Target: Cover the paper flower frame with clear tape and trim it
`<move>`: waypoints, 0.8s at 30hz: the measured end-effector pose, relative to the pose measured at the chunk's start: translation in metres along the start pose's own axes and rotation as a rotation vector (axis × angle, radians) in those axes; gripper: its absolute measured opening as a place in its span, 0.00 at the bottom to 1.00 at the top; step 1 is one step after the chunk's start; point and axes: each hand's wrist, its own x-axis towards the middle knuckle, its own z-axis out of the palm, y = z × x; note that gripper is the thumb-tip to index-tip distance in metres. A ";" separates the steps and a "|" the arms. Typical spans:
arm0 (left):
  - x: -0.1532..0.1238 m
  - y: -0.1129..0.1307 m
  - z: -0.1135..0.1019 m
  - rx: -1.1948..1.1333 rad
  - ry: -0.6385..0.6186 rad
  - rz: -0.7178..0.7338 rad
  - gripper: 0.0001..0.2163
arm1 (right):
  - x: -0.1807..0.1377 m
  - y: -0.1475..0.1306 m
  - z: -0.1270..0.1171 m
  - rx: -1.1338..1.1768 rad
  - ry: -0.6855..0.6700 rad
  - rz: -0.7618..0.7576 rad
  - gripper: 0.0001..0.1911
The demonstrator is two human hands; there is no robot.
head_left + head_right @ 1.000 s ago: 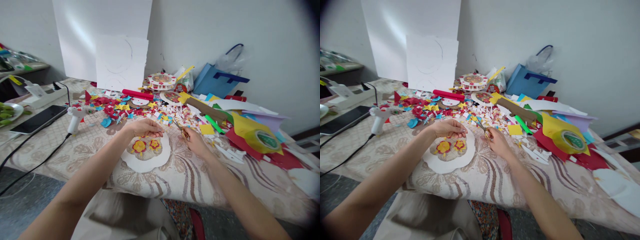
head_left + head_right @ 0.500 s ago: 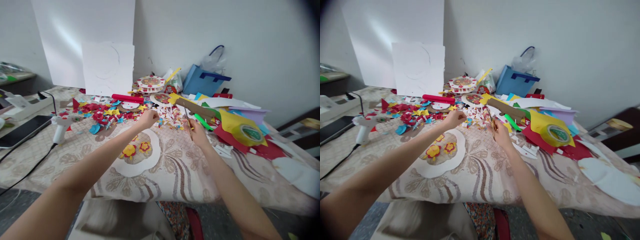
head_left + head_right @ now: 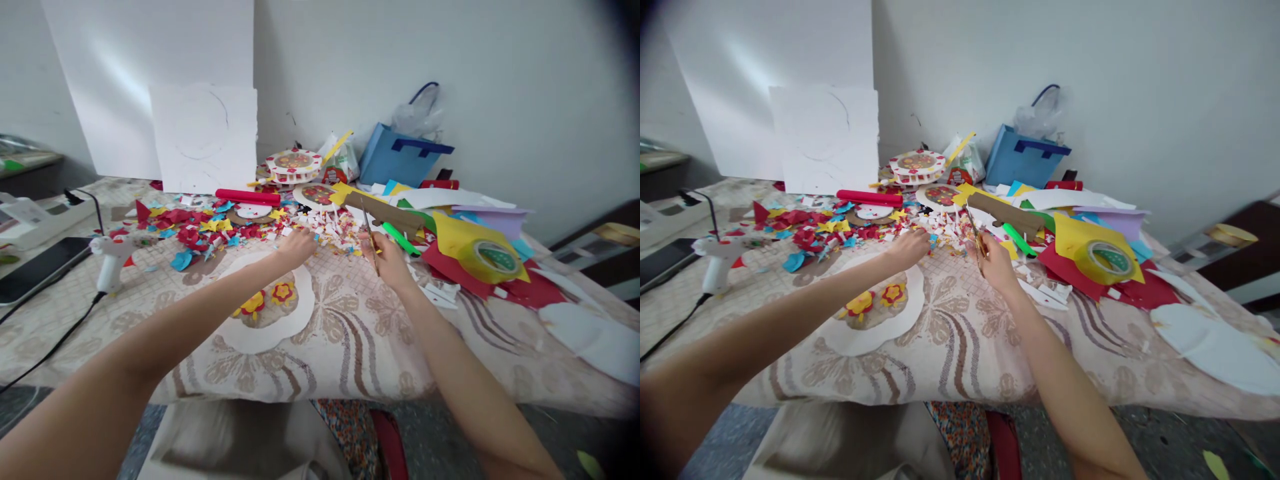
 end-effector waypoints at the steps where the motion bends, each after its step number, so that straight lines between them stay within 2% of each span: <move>1: -0.001 0.000 0.000 -0.008 -0.005 0.005 0.11 | 0.000 0.000 0.000 -0.003 0.000 0.001 0.30; 6: -0.010 -0.015 0.000 -0.112 -0.003 -0.024 0.11 | 0.000 0.000 0.001 0.000 -0.006 -0.003 0.30; 12: -0.010 -0.037 0.001 -0.315 0.069 -0.153 0.11 | 0.000 0.000 0.001 -0.008 -0.020 -0.016 0.30; 17: -0.007 -0.040 0.002 -0.456 0.075 -0.183 0.10 | -0.001 -0.002 0.001 -0.041 -0.014 -0.008 0.31; 24: -0.009 -0.038 0.002 -0.523 0.080 -0.179 0.09 | -0.001 -0.005 0.002 -0.059 -0.012 -0.002 0.32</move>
